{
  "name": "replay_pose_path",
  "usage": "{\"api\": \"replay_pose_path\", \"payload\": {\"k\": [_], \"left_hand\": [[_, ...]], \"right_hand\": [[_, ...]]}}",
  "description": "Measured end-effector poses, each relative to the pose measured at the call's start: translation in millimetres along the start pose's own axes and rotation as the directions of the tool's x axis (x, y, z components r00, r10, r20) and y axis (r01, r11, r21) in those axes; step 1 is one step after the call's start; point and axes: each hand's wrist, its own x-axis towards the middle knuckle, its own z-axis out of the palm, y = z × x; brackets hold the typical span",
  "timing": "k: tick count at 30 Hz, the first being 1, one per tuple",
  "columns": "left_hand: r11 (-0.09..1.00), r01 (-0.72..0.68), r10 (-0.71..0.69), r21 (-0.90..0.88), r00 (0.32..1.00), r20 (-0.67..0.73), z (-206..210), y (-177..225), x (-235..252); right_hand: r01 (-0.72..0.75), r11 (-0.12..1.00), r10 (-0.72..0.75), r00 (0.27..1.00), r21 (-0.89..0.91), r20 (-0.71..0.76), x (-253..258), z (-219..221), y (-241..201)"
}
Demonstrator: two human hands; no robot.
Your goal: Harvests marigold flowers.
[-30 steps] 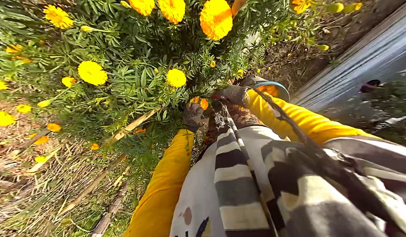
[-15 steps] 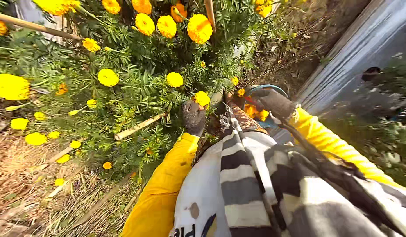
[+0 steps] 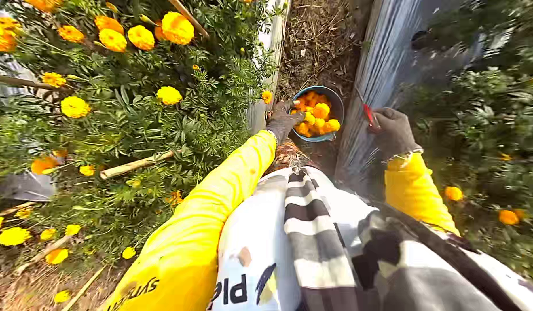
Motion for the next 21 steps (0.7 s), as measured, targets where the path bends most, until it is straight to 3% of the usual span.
{"api": "replay_pose_path", "payload": {"k": [3,5,9,12,14,18,21], "left_hand": [[0.992,-0.009,0.026,0.125,0.991,-0.132,-24.2,-18.6,-18.4],[0.985,0.028,0.023,0.169,0.956,-0.292,-56.7,-22.4,-39.0],[0.921,0.165,0.088,0.352,0.793,-0.603,-130.5,-32.8,-66.0],[0.854,0.254,0.166,0.454,0.694,-0.701,-176.2,-36.6,-65.5],[0.781,0.353,0.147,0.515,0.698,-0.700,-199.0,-33.2,-59.0],[0.579,0.536,0.007,0.615,0.750,-0.661,-235.7,-42.8,-31.7],[0.592,0.546,-0.063,0.592,0.764,-0.642,-259.9,-45.0,-24.9]], "right_hand": [[-0.016,0.998,0.017,1.000,0.056,-0.019,-13.6,-14.5,18.9],[0.011,0.999,-0.013,0.999,0.048,0.032,-20.9,-3.6,17.7],[0.164,0.985,-0.145,0.960,-0.062,0.239,-30.9,48.1,-21.5],[0.352,0.920,-0.261,0.879,-0.174,0.398,-19.9,102.8,-59.8],[0.490,0.815,-0.287,0.806,-0.311,0.518,-11.1,142.2,-95.9],[0.735,0.442,-0.324,0.666,-0.515,0.672,2.9,232.5,-150.4],[0.803,0.309,-0.304,0.591,-0.510,0.747,8.6,282.9,-179.5]]}}
